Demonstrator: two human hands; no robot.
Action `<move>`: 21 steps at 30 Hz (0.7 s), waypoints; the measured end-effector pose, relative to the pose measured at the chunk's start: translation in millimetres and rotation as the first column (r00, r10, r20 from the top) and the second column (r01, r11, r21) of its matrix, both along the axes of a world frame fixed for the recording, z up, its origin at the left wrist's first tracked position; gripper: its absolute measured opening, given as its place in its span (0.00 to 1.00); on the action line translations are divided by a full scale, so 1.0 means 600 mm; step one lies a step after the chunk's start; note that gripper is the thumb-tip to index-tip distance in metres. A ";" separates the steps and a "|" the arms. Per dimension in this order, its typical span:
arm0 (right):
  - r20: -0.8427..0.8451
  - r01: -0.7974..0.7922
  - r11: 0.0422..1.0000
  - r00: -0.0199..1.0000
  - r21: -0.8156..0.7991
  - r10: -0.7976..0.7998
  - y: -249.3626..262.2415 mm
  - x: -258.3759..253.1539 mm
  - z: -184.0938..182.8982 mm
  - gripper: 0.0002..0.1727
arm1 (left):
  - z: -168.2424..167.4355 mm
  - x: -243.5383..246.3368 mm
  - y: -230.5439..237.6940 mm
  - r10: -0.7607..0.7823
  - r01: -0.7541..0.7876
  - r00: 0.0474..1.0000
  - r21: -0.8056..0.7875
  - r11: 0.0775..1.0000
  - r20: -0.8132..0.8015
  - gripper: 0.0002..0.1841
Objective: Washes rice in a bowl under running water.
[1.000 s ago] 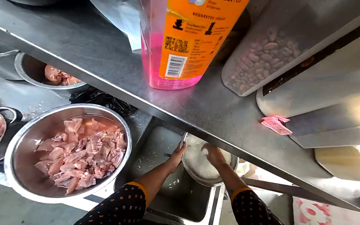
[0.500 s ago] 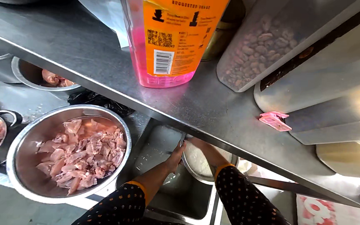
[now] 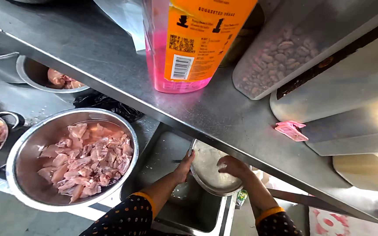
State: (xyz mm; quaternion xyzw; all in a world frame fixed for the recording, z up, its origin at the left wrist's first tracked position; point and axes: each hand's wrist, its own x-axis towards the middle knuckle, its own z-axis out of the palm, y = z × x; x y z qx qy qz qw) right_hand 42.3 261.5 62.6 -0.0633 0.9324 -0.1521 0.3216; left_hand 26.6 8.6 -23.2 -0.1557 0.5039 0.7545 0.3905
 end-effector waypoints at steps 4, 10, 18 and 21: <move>-0.202 0.648 0.760 0.738 -0.056 -0.644 -0.016 0.063 0.066 0.24 | 0.005 -0.001 0.001 -0.004 0.005 0.999 -0.034 0.999 0.034 0.35; -0.007 0.574 0.790 0.810 0.216 -0.587 -0.157 -0.028 0.096 0.23 | 0.001 -0.004 -0.001 -0.038 0.039 0.999 -0.036 0.999 0.009 0.34; -0.130 0.101 0.995 0.987 0.015 -0.098 -0.142 -0.052 -0.112 0.30 | 0.012 -0.007 -0.004 -0.044 0.044 0.999 -0.017 0.999 -0.016 0.32; -0.030 -0.100 0.995 0.995 0.010 0.100 -0.178 -0.067 -0.072 0.28 | 0.015 -0.007 -0.004 -0.041 0.040 0.999 -0.008 0.999 -0.022 0.33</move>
